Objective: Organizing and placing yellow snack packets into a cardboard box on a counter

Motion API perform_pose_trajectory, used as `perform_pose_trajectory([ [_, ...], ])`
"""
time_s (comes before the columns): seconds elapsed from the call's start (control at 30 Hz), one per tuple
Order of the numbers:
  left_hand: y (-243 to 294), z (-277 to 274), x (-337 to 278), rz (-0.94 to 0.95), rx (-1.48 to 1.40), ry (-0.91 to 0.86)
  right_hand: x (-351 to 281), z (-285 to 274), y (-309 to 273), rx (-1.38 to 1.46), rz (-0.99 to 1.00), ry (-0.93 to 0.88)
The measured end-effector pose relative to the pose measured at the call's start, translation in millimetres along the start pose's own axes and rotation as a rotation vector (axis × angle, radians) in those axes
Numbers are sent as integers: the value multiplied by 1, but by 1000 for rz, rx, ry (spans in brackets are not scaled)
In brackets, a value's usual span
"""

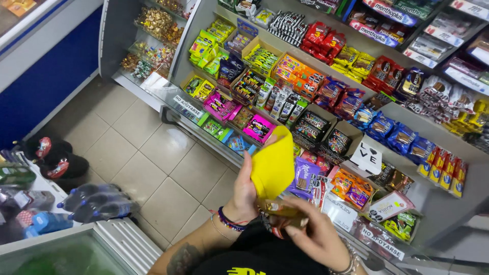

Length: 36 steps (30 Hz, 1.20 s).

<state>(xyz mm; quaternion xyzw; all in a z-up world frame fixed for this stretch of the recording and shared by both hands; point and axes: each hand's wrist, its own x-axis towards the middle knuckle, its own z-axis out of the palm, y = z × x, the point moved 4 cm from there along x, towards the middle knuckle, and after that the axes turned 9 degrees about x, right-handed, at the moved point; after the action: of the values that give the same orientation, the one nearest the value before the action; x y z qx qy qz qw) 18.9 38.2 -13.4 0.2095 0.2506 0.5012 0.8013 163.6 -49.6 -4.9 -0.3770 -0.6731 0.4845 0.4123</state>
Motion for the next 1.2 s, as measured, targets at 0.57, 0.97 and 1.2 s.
perform_pose_trajectory([
  [0.57, -35, 27, -16, 38, 16, -289, 14, 16, 2, -435, -182, 258],
  [0.97, -95, 22, -38, -805, -137, 182, -24, -87, 7, -601, -26, 322],
  [1.2, -44, 46, -20, -396, -111, -105, -155, -177, 126, -22, 694, 683],
])
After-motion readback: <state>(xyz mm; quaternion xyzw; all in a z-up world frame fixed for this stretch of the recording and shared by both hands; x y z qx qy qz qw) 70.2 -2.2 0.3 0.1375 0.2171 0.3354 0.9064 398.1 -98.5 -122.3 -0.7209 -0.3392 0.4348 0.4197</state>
